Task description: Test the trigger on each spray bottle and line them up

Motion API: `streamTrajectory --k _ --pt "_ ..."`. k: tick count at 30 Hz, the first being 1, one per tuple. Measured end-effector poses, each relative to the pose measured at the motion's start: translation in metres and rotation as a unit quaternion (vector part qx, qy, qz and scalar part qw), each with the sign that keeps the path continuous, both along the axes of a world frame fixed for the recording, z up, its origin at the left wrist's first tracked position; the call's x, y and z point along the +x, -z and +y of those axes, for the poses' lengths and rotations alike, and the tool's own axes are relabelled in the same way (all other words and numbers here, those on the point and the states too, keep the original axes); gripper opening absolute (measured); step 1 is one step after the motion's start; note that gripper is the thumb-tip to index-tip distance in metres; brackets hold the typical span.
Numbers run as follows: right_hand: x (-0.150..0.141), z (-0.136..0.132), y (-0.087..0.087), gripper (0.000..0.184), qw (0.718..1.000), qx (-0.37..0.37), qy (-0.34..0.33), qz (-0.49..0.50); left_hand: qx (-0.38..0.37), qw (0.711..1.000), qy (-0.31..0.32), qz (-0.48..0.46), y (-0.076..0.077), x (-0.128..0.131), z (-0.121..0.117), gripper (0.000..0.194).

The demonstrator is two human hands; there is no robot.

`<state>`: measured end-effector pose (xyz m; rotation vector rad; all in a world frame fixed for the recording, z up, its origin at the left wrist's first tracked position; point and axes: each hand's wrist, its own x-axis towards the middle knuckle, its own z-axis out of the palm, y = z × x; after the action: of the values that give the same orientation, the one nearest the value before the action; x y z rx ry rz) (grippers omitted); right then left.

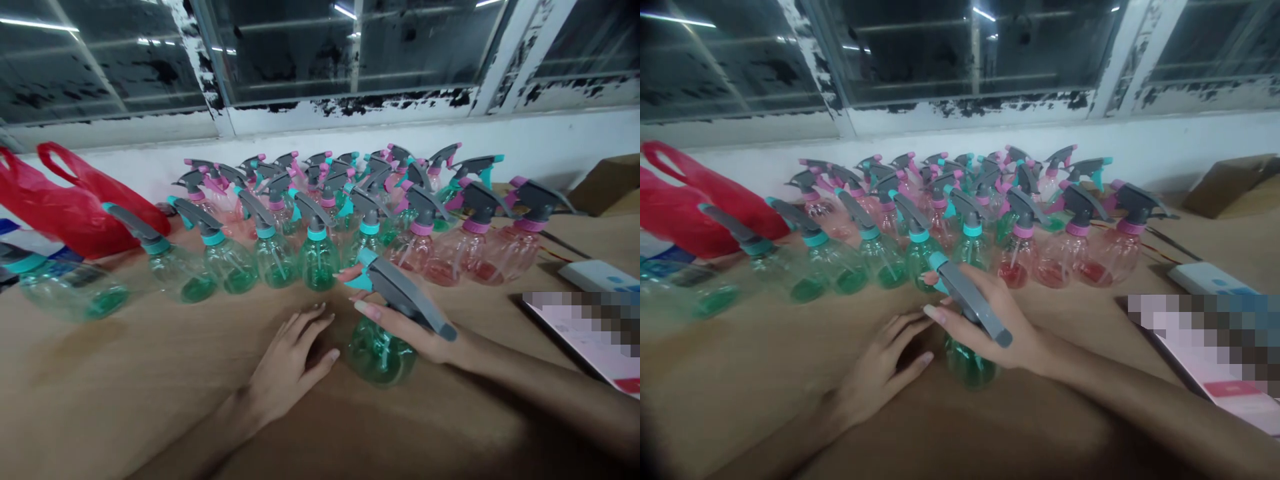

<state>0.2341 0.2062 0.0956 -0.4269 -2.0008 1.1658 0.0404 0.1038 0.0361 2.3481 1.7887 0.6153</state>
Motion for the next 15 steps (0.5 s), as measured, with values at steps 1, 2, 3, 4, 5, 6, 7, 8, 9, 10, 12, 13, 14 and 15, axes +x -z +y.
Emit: streamTrajectory --k 1,2,3,4,5,6,7,8,9,10,12,13,14,15 --pt "-0.001 0.0 0.001 0.03 1.0 -0.007 -0.001 0.003 -0.016 0.999 0.001 -0.031 -0.003 0.003 -0.004 0.039" --pt "-0.002 0.0 0.001 0.031 1.0 -0.014 -0.001 0.005 -0.028 0.998 0.0 -0.057 -0.006 0.006 -0.008 0.041" --pt "-0.005 -0.001 0.001 0.031 1.0 -0.02 -0.003 0.005 -0.036 0.997 -0.004 -0.074 -0.009 0.009 -0.012 0.044" --pt "-0.008 -0.003 0.001 0.032 1.0 -0.022 -0.005 0.005 -0.039 0.996 -0.007 -0.085 -0.012 0.011 -0.016 0.048" --pt "-0.013 -0.005 0.001 0.032 1.0 -0.018 -0.008 0.008 -0.037 0.995 -0.009 -0.092 -0.014 0.013 -0.02 0.052" --pt "-0.019 -0.007 0.0 0.032 1.0 -0.01 -0.011 0.011 -0.031 0.995 -0.012 -0.096 -0.017 0.015 -0.024 0.057" --pt "-0.025 -0.011 -0.002 0.031 1.0 -0.001 -0.015 0.013 -0.023 0.995 -0.015 -0.1 -0.019 0.015 -0.028 0.06" --pt "-0.033 -0.015 -0.003 0.031 1.0 0.007 -0.021 0.015 -0.015 0.994 -0.019 -0.103 -0.021 0.015 -0.032 0.063" --pt "-0.042 -0.02 -0.005 0.032 0.999 0.012 -0.028 0.012 -0.007 0.994 -0.028 -0.107 -0.024 0.013 -0.036 0.064" --pt "-0.052 -0.025 -0.006 0.033 0.999 0.015 -0.038 0.008 0.0 0.993 -0.039 -0.111 -0.026 0.01 -0.04 0.066" --pt "-0.073 -0.036 -0.008 0.036 0.999 0.019 -0.05 0.008 0.011 0.991 -0.069 -0.116 -0.029 0.001 -0.05 0.068" --pt "-0.084 -0.041 -0.009 0.037 0.998 0.025 -0.053 0.011 0.019 0.989 -0.088 -0.116 -0.03 -0.005 -0.056 0.069" --pt "-0.094 -0.047 -0.009 0.036 0.998 0.027 -0.059 0.005 0.03 0.987 -0.108 -0.113 -0.03 -0.011 -0.062 0.069" --pt "-0.105 -0.052 -0.009 0.035 0.997 0.036 -0.067 0.013 0.041 0.985 -0.127 -0.108 -0.03 -0.018 -0.068 0.068"
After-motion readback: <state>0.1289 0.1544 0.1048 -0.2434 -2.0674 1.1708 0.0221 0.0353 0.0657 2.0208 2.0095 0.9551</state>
